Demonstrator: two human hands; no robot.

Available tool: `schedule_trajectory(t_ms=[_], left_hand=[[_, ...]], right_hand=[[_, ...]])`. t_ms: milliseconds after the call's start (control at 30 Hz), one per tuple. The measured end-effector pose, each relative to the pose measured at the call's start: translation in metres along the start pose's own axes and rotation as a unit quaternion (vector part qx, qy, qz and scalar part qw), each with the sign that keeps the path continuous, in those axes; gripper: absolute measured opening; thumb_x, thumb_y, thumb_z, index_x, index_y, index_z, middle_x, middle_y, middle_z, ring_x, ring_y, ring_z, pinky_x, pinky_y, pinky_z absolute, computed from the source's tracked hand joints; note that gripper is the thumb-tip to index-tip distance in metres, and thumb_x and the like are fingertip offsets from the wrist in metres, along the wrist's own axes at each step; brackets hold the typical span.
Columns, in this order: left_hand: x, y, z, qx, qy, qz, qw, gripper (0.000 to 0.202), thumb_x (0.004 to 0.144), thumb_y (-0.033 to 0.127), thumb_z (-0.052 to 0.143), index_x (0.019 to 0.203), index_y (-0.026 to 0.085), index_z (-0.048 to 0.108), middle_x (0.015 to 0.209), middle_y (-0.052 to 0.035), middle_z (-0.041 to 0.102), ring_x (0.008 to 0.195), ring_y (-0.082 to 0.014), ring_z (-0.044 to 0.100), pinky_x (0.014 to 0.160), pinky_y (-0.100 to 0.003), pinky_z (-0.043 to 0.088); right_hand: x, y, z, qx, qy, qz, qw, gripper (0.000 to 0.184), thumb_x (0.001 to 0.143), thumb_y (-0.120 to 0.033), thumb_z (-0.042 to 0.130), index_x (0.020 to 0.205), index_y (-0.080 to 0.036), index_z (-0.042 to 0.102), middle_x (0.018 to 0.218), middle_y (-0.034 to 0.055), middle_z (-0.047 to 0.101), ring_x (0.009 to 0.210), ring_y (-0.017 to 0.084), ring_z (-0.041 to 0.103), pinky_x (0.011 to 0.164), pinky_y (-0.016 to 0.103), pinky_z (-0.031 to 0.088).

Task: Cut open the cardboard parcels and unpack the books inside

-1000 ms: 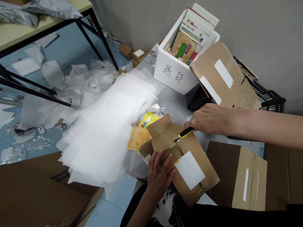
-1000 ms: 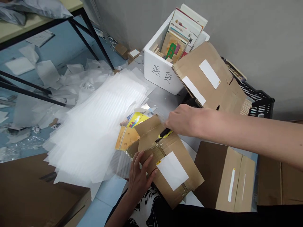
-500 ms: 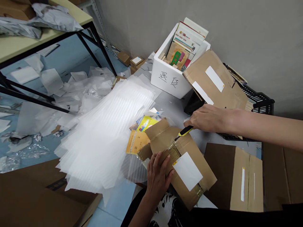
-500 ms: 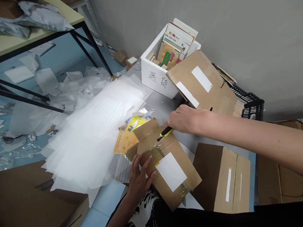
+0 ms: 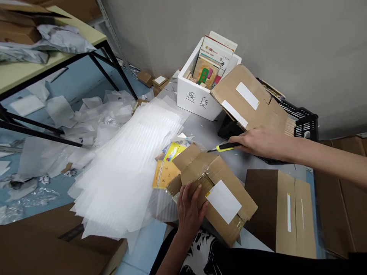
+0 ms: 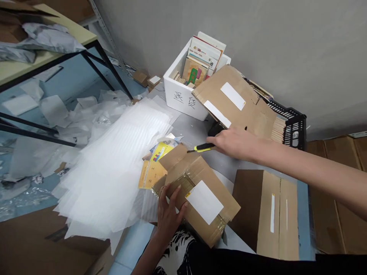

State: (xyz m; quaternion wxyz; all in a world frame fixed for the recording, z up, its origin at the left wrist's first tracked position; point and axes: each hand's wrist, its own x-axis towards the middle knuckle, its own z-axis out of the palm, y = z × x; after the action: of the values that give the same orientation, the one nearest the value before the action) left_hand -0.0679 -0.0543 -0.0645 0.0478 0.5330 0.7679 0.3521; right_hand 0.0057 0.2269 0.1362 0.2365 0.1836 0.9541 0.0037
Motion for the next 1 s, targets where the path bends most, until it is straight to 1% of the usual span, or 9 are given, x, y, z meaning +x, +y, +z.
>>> schedule_trajectory(t_ms=[67, 167, 267, 400, 500, 600, 700, 800, 1000], left_hand=[[0.003, 0.003, 0.001, 0.003, 0.002, 0.002, 1.000, 0.049, 0.084, 0.031, 0.060, 0.131, 0.022, 0.047, 0.136, -0.0132, 0.039, 0.128, -0.0294, 0.040, 0.098, -0.046, 0.045], [0.012, 0.009, -0.001, 0.010, 0.002, 0.005, 1.000, 0.050, 0.084, 0.030, 0.060, 0.132, 0.022, 0.047, 0.134, -0.0138, 0.042, 0.126, -0.0299, 0.041, 0.098, -0.048, 0.043], [0.024, 0.015, -0.004, 0.027, 0.002, 0.004, 1.000, 0.050, 0.083, 0.029, 0.060, 0.131, 0.021, 0.049, 0.129, -0.0148, 0.046, 0.122, -0.0308, 0.042, 0.098, -0.051, 0.041], [0.036, 0.017, -0.006, 0.061, 0.008, 0.023, 0.998, 0.049, 0.082, 0.028, 0.059, 0.130, 0.019, 0.052, 0.122, -0.0161, 0.051, 0.115, -0.0318, 0.045, 0.095, -0.052, 0.039], [0.039, 0.014, -0.004, 0.101, 0.009, 0.042, 0.994, 0.047, 0.084, 0.028, 0.055, 0.130, 0.016, 0.053, 0.120, -0.0181, 0.052, 0.112, -0.0324, 0.047, 0.089, -0.051, 0.041], [0.038, 0.011, 0.000, 0.120, 0.026, 0.058, 0.991, 0.045, 0.086, 0.028, 0.053, 0.129, 0.015, 0.055, 0.120, -0.0185, 0.052, 0.111, -0.0318, 0.048, 0.088, -0.049, 0.042], [0.037, 0.008, 0.002, 0.115, 0.032, 0.054, 0.991, 0.043, 0.087, 0.028, 0.052, 0.128, 0.017, 0.056, 0.120, -0.0175, 0.052, 0.111, -0.0305, 0.048, 0.089, -0.048, 0.041], [0.036, 0.007, 0.002, 0.112, 0.021, 0.046, 0.992, 0.042, 0.088, 0.027, 0.051, 0.128, 0.017, 0.056, 0.121, -0.0173, 0.052, 0.111, -0.0298, 0.048, 0.090, -0.047, 0.040], [0.036, 0.010, 0.000, 0.145, -0.008, 0.024, 0.989, 0.041, 0.090, 0.027, 0.046, 0.128, 0.017, 0.057, 0.121, -0.0173, 0.052, 0.110, -0.0289, 0.047, 0.091, -0.045, 0.040]], right_hand=[[-0.025, -0.013, 0.007, -0.003, 0.007, 0.050, 0.999, 0.029, 0.097, -0.036, 0.034, 0.109, -0.022, 0.056, 0.069, 0.0045, 0.065, 0.055, 0.018, 0.055, 0.049, 0.028, 0.027], [-0.059, -0.046, 0.028, 0.035, -0.004, 0.122, 0.992, 0.033, 0.099, -0.036, 0.025, 0.105, -0.020, 0.053, 0.067, 0.0042, 0.064, 0.048, 0.016, 0.053, 0.046, 0.028, 0.023], [-0.075, -0.082, 0.051, 0.073, -0.019, 0.181, 0.980, 0.030, 0.099, -0.032, 0.024, 0.105, -0.020, 0.051, 0.073, 0.0045, 0.066, 0.050, 0.017, 0.057, 0.045, 0.027, 0.020], [-0.076, -0.117, 0.074, 0.124, -0.008, 0.223, 0.967, 0.029, 0.100, -0.028, 0.024, 0.112, -0.020, 0.049, 0.085, 0.0066, 0.069, 0.060, 0.020, 0.065, 0.046, 0.027, 0.026], [-0.070, -0.134, 0.087, 0.138, 0.000, 0.241, 0.961, 0.030, 0.099, -0.024, 0.024, 0.116, -0.020, 0.049, 0.092, 0.0087, 0.069, 0.068, 0.022, 0.068, 0.048, 0.028, 0.035], [-0.064, -0.149, 0.096, 0.143, -0.003, 0.245, 0.959, 0.035, 0.098, -0.018, 0.024, 0.125, -0.018, 0.046, 0.096, 0.0111, 0.069, 0.071, 0.022, 0.069, 0.052, 0.028, 0.043], [-0.059, -0.161, 0.099, 0.132, 0.003, 0.245, 0.961, 0.043, 0.094, -0.010, 0.026, 0.134, -0.014, 0.040, 0.102, 0.0139, 0.067, 0.073, 0.022, 0.069, 0.055, 0.028, 0.047], [-0.058, -0.170, 0.096, 0.111, 0.011, 0.253, 0.961, 0.049, 0.089, -0.003, 0.027, 0.137, -0.012, 0.038, 0.099, 0.0137, 0.067, 0.072, 0.021, 0.069, 0.054, 0.028, 0.048], [-0.061, -0.177, 0.100, 0.081, -0.018, 0.273, 0.959, 0.052, 0.089, -0.005, 0.035, 0.140, -0.013, 0.031, 0.096, 0.0117, 0.065, 0.073, 0.017, 0.069, 0.052, 0.023, 0.047]])
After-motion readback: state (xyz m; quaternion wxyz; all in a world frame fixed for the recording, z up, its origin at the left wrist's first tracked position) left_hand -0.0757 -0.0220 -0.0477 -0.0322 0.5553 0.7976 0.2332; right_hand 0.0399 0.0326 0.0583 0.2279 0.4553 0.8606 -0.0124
